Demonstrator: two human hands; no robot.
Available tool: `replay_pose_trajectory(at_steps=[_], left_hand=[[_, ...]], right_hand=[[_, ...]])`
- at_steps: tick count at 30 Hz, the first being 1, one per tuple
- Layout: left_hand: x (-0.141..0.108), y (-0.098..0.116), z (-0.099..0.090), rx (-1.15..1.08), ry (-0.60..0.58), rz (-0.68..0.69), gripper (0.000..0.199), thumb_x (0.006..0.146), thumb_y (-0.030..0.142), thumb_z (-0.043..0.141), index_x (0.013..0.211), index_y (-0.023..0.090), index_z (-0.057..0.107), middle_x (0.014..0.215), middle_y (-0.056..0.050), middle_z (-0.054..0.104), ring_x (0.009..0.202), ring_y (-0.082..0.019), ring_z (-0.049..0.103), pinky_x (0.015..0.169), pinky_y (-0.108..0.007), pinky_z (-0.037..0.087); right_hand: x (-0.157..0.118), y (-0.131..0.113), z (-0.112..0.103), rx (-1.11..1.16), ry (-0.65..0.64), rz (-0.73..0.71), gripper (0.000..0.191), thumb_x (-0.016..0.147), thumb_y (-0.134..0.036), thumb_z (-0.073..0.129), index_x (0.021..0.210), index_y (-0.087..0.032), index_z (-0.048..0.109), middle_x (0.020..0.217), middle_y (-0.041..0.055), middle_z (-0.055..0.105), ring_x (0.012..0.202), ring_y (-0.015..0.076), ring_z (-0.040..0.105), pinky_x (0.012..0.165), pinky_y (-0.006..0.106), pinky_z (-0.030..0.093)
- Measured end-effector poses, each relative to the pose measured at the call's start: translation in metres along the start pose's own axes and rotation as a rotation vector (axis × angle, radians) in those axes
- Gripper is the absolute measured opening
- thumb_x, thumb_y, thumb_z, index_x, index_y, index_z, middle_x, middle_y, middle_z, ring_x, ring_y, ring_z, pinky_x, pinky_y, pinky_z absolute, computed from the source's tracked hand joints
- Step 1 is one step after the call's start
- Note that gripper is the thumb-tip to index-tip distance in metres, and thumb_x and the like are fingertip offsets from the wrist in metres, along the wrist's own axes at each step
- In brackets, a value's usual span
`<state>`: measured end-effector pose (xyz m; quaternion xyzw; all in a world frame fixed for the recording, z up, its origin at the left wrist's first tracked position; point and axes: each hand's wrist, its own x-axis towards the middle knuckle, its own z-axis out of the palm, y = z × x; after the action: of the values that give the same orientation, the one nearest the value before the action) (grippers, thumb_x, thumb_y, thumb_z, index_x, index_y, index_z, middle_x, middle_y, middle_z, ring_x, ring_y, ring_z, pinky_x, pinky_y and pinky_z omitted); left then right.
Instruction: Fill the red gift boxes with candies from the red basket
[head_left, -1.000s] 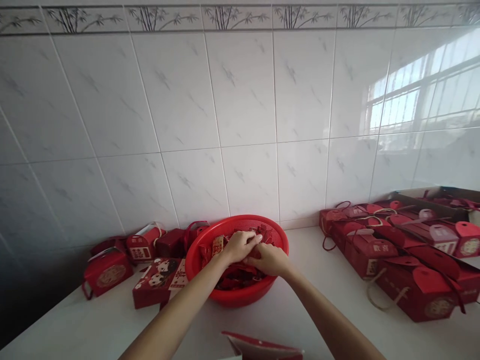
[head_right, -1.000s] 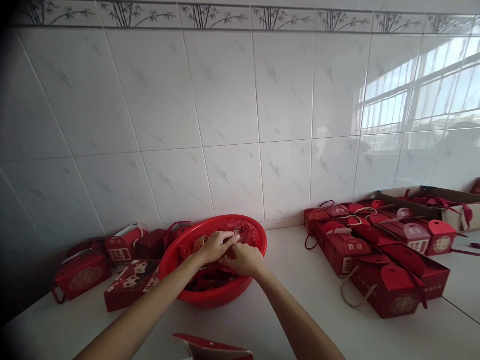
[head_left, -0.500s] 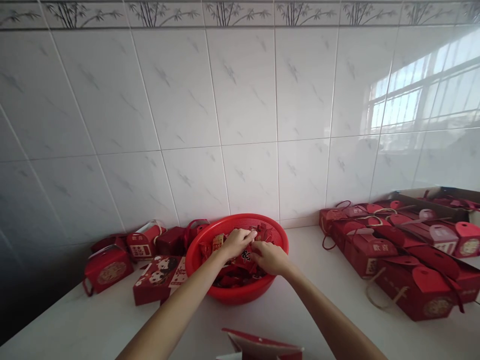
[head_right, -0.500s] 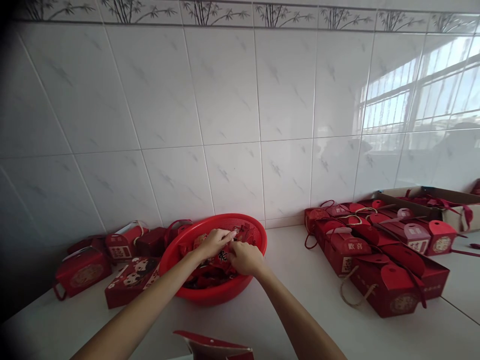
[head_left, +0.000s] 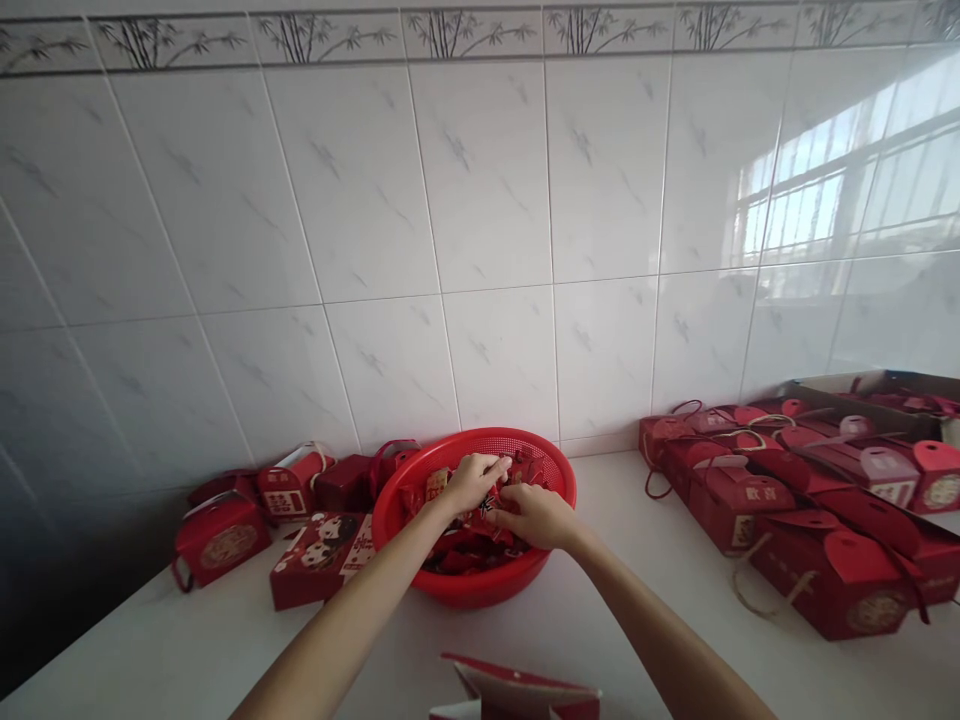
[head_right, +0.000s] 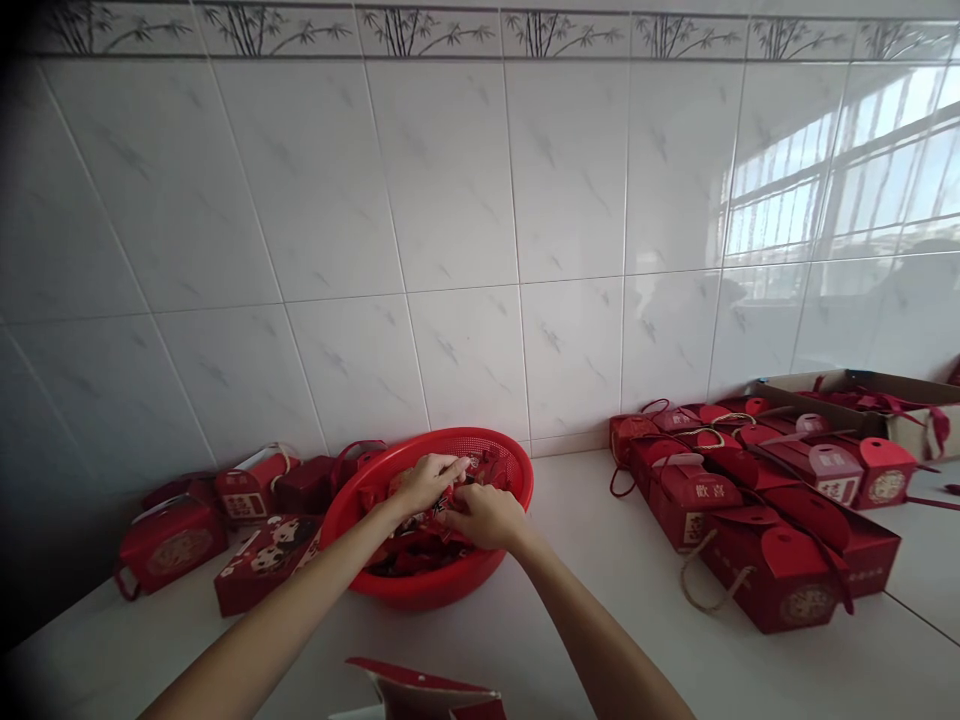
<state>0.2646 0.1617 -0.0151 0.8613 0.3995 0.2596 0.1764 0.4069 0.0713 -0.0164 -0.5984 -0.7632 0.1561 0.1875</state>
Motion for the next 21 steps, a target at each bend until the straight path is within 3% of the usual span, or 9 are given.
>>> replay_pose_trajectory(at_steps=[7,13,17,21], left_hand=[[0.002,-0.001,0.001,0.056,-0.045,-0.056,0.051,0.093,0.052,0.036,0.067,0.018,0.065,0.069,-0.002,0.069,0.072,-0.019,0.065,0.071,-0.026,0.046],[0.003,-0.013,-0.008,0.260,0.068,-0.316,0.046,0.099,0.039,0.030,0.089,0.017,0.069,0.094,-0.011,0.073,0.092,-0.025,0.068,0.080,-0.032,0.048],[-0.001,-0.016,-0.014,0.408,0.042,-0.451,0.028,0.091,0.026,0.047,0.107,0.016,0.068,0.122,-0.018,0.066,0.117,-0.031,0.060,0.094,-0.039,0.046],[-0.005,-0.013,-0.012,0.523,-0.077,-0.463,0.035,0.081,0.024,0.060,0.115,0.019,0.068,0.141,-0.019,0.055,0.137,-0.037,0.044,0.108,-0.048,0.036]], right_hand=[[0.002,0.002,0.001,-0.042,-0.002,0.033,0.023,0.090,-0.046,0.059,0.089,-0.023,0.062,0.086,0.0016,0.068,0.080,0.0184,0.062,0.061,0.027,0.029],[0.000,0.001,0.001,-0.034,-0.001,0.049,0.022,0.084,-0.044,0.065,0.089,-0.023,0.062,0.087,0.0012,0.069,0.077,0.0180,0.062,0.058,0.027,0.030],[-0.002,-0.001,-0.001,-0.060,-0.030,0.034,0.018,0.082,-0.042,0.066,0.083,-0.024,0.064,0.082,0.0003,0.068,0.075,0.0176,0.061,0.057,0.027,0.029],[-0.002,-0.001,0.000,-0.092,-0.043,0.025,0.017,0.081,-0.040,0.066,0.081,-0.024,0.065,0.080,0.0005,0.068,0.076,0.0177,0.061,0.058,0.027,0.028]])
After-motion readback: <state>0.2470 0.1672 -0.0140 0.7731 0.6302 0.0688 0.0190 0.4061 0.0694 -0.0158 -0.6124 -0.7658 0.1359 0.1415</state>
